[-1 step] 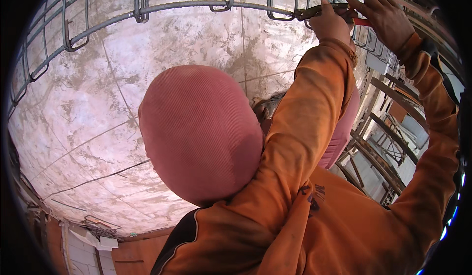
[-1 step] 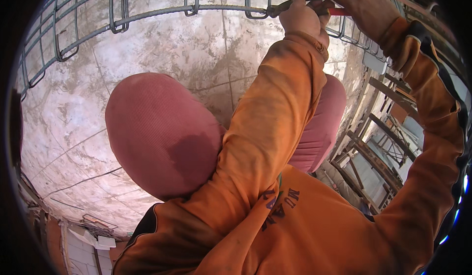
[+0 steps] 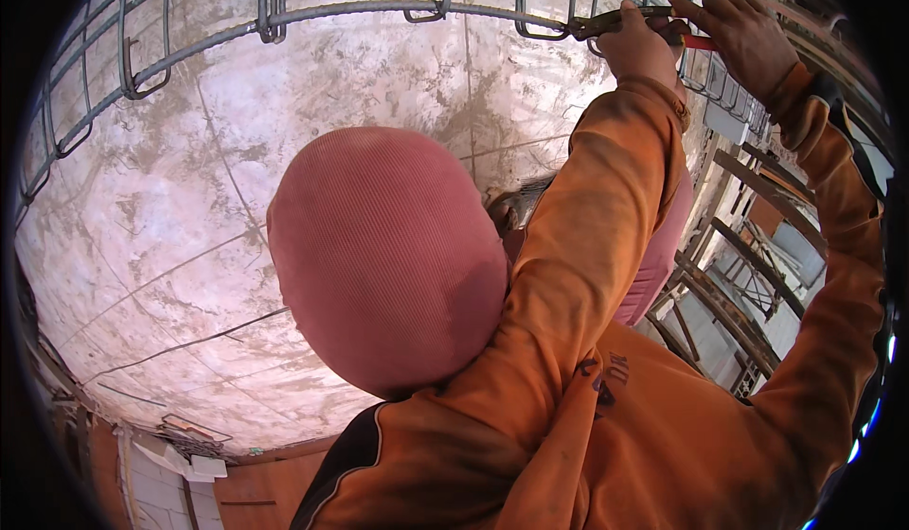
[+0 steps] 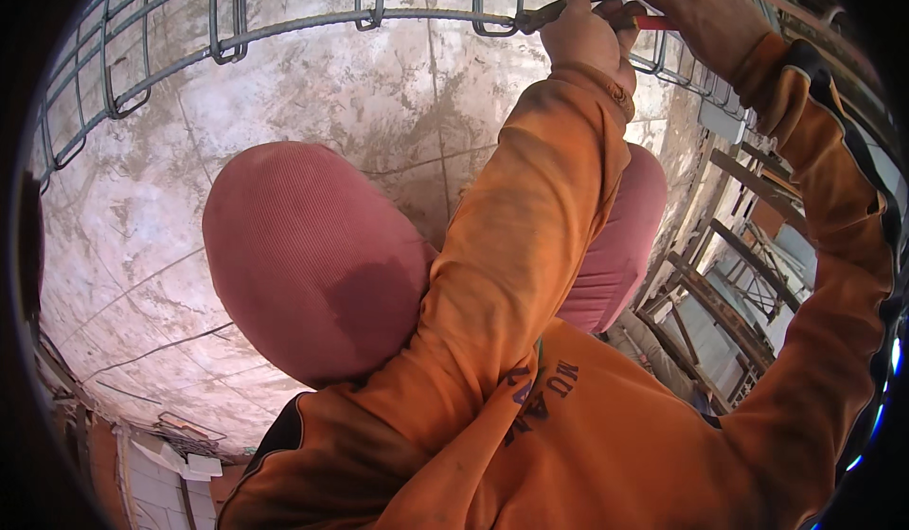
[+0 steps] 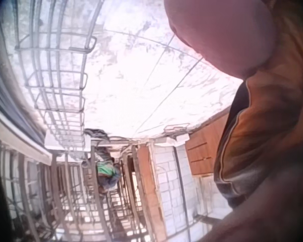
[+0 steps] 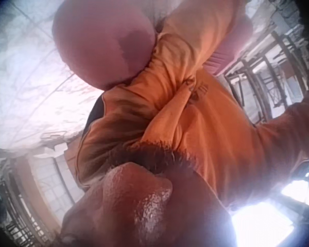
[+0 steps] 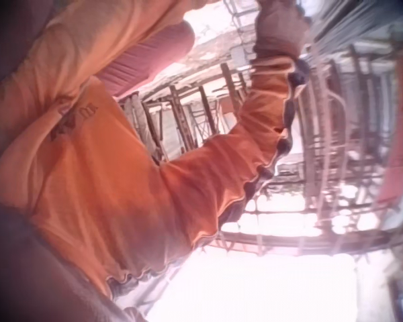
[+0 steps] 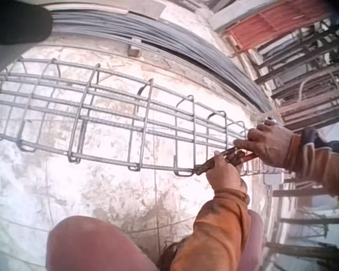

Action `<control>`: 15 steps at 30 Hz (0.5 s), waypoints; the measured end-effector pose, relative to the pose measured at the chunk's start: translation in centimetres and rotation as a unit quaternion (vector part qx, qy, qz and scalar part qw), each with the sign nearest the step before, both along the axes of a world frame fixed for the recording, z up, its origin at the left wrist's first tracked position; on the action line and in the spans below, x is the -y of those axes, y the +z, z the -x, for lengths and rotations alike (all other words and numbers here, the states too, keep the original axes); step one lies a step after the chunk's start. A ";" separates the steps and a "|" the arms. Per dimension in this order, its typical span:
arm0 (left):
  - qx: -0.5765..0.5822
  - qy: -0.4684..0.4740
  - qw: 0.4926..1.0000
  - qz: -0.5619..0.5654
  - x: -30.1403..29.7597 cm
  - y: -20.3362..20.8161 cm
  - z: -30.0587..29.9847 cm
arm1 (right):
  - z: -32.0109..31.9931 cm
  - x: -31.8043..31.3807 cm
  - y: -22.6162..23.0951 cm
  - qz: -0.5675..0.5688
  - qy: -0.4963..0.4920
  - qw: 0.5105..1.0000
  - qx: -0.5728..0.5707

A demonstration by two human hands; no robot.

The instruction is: The person assembles a metal rebar cage by hand, twisting wire around intersecting metal bars to secure them and using pliers to tighten and cut the wire.

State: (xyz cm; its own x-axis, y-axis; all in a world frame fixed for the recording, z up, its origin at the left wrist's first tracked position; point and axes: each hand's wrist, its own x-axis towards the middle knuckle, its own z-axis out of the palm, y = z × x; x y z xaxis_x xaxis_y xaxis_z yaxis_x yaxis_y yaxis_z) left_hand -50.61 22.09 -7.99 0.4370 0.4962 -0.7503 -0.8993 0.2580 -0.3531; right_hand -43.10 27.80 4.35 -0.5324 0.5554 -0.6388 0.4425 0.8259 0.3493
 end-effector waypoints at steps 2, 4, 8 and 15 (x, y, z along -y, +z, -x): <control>-0.024 -0.023 0.999 0.036 0.1 0.1 -0.3 | -1.1 -0.5 -0.5 0.022 -0.010 1.000 -0.020; -0.061 -0.048 0.995 0.061 0.3 0.4 -0.5 | -1.8 -0.7 -0.8 0.046 -0.044 0.998 -0.013; -0.241 -0.074 0.967 -0.037 1.8 -1.0 -1.9 | -2.5 -0.4 -1.1 0.055 -0.068 0.994 -0.058; -0.019 0.072 0.996 -0.054 2.7 -2.0 -2.3 | 1.4 -1.3 1.7 0.289 -0.443 0.847 0.048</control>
